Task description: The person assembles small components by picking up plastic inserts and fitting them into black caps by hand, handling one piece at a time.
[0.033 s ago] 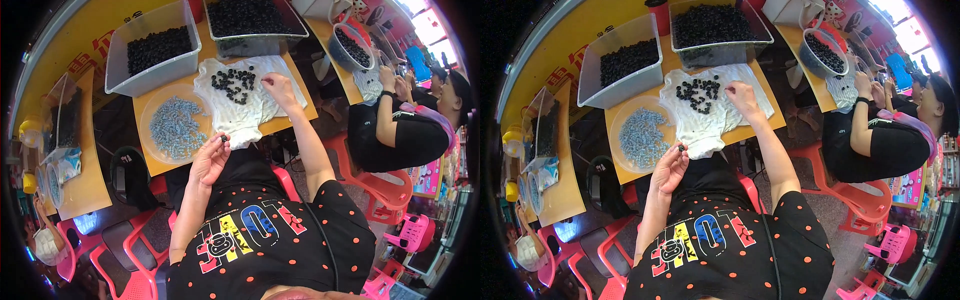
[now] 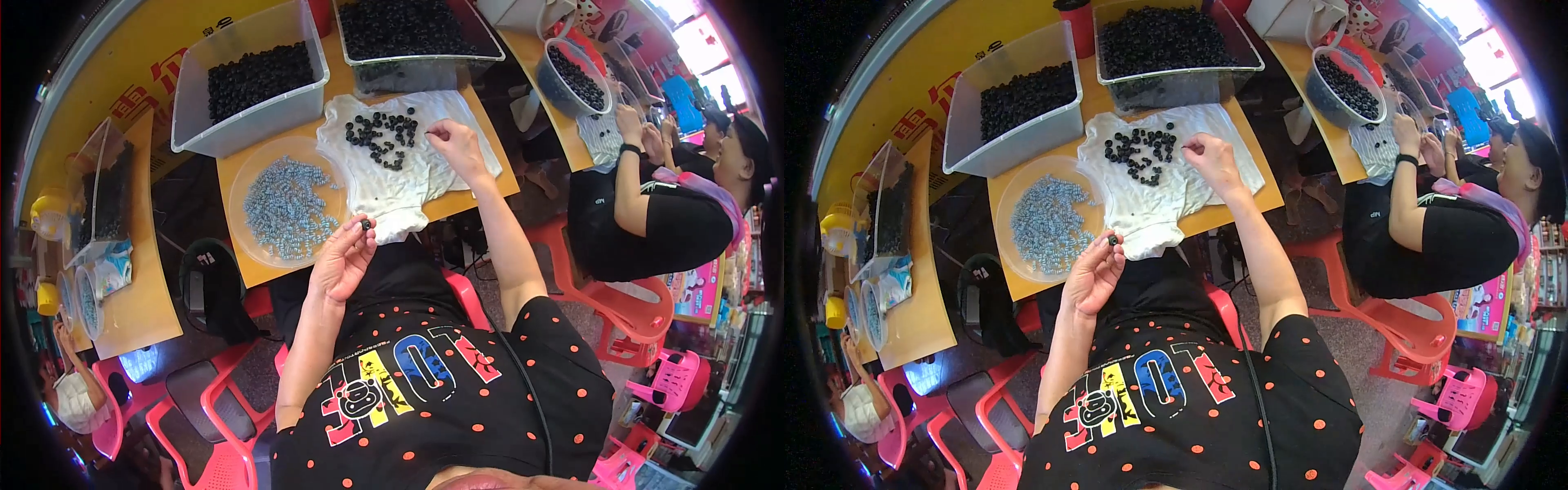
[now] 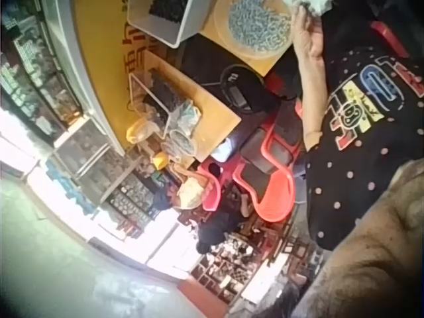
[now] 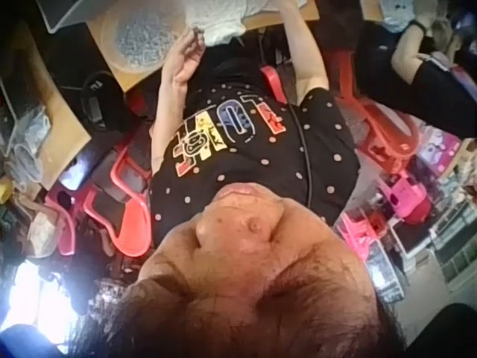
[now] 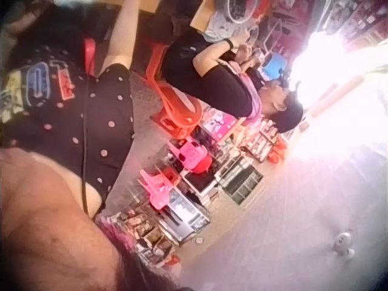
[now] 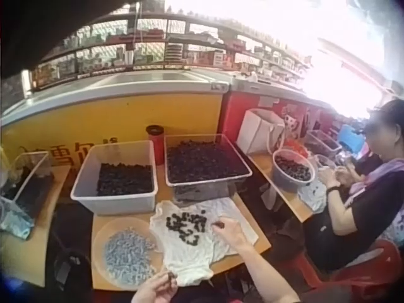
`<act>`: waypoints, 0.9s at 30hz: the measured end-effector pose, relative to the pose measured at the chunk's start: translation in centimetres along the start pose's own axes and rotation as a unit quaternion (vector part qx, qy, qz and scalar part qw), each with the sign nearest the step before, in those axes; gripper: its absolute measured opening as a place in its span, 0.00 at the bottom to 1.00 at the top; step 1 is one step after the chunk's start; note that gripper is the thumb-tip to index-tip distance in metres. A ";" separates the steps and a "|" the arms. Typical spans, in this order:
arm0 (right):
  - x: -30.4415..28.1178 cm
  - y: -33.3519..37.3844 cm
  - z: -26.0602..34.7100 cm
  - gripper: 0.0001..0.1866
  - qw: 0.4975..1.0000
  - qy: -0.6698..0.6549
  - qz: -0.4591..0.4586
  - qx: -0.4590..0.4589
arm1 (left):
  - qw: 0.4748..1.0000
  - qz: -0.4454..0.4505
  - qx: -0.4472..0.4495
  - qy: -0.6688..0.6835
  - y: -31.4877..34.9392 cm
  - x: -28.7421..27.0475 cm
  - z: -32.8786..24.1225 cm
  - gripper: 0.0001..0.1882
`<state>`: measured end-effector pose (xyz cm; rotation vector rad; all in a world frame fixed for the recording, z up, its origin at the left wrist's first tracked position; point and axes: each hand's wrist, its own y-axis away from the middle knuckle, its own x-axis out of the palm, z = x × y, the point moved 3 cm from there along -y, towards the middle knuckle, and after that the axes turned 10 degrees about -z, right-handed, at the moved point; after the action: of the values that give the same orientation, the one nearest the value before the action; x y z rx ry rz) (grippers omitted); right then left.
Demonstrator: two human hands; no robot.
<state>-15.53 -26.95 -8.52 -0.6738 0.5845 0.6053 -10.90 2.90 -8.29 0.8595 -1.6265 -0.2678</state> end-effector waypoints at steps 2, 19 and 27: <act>0.0 1.4 0.6 0.08 0.960 -0.224 0.034 0.163 | 1.000 0.001 0.003 -0.004 -0.2 0.5 -0.3 0.13; -1.1 7.9 13.6 0.08 0.873 -0.436 0.171 0.139 | 0.997 0.019 0.069 -0.027 0.1 2.0 -1.1 0.11; -1.5 8.5 15.8 0.08 0.961 -0.256 0.088 -0.060 | 0.994 0.002 0.106 -0.031 0.3 1.2 -1.1 0.10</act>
<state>-17.62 -10.84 -0.77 -0.5498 0.1246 0.9504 -9.99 2.66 -6.89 1.0163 -1.7366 -0.1203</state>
